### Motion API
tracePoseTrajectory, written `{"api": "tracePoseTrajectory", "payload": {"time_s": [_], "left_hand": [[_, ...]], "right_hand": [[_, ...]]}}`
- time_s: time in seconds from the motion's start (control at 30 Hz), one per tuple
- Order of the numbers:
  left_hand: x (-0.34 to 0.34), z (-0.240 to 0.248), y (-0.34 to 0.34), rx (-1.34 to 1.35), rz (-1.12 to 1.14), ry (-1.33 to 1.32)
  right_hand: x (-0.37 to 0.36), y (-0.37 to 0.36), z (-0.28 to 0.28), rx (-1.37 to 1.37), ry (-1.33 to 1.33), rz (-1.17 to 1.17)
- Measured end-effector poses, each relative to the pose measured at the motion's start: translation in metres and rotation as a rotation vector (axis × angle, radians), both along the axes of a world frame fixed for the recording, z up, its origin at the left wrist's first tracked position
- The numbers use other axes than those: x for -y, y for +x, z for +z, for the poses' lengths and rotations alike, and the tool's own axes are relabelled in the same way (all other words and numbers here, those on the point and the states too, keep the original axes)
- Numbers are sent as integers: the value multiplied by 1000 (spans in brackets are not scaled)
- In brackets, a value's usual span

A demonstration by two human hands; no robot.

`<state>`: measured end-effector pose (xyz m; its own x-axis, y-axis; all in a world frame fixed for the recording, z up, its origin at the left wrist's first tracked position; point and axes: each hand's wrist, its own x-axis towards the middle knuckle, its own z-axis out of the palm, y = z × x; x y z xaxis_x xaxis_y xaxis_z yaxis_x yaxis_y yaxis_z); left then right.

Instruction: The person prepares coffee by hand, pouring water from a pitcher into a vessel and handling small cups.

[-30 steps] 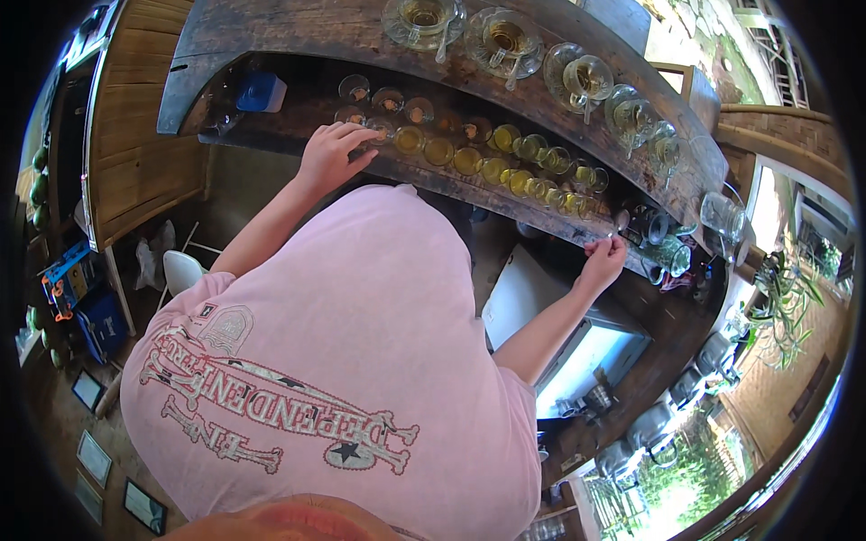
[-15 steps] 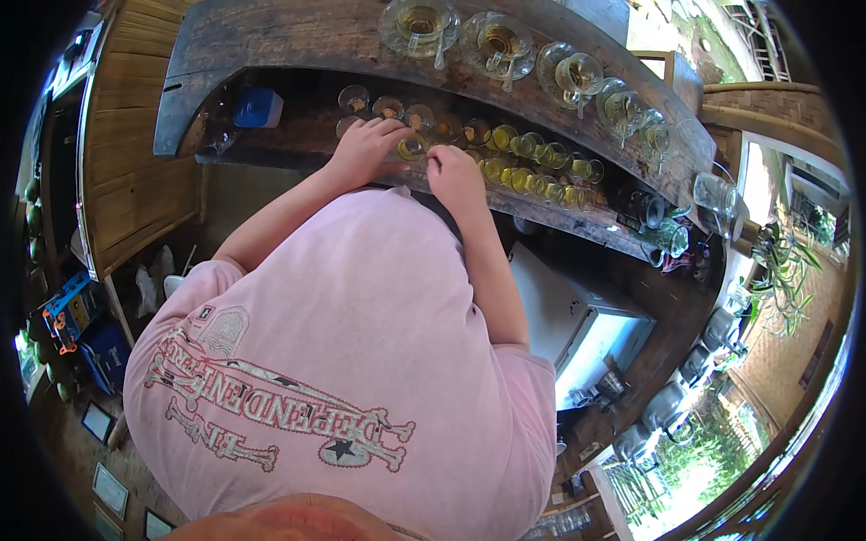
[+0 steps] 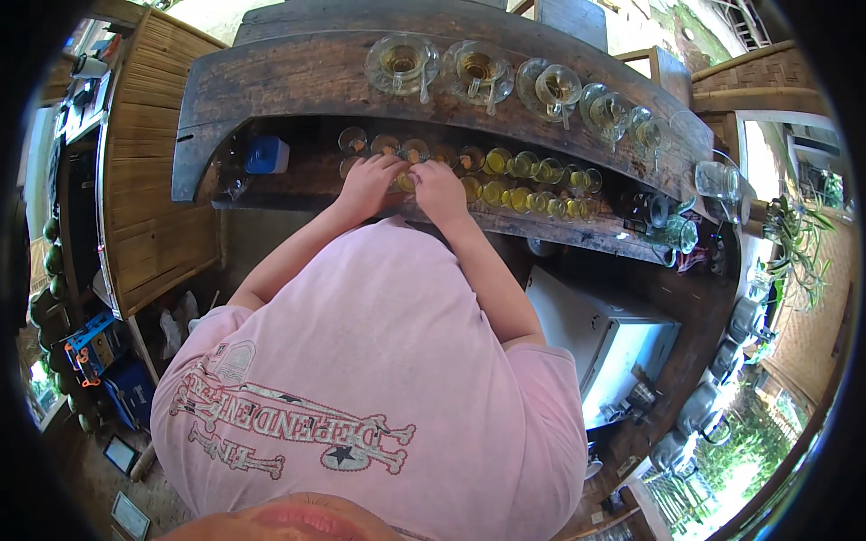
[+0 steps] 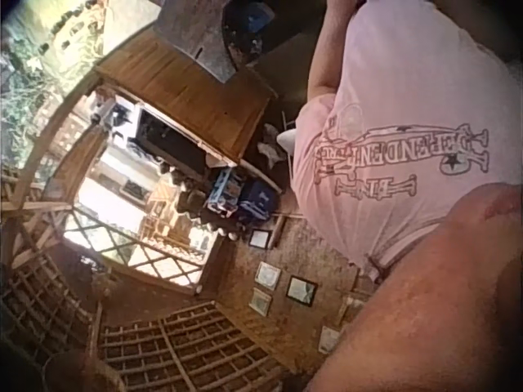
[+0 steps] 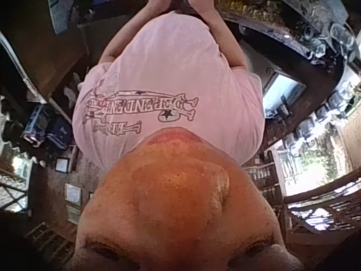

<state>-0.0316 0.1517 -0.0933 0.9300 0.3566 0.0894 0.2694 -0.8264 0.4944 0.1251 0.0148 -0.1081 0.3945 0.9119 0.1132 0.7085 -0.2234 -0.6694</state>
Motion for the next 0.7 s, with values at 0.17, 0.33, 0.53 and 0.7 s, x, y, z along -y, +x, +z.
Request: {"api": "tracePoseTrajectory", "payload": {"time_s": [0.17, 0.33, 0.53, 0.7], "left_hand": [[5, 8, 1, -47, 31, -17], [10, 15, 6, -91, 77, 3], [18, 16, 10, -106, 153, 30], [25, 16, 12, -143, 244, 51]], "right_hand": [[3, 2, -3, 45, -8, 88], [-10, 14, -2, 52, 12, 131], [-12, 30, 9, 59, -23, 273], [-13, 28, 3, 63, 53, 318]]}}
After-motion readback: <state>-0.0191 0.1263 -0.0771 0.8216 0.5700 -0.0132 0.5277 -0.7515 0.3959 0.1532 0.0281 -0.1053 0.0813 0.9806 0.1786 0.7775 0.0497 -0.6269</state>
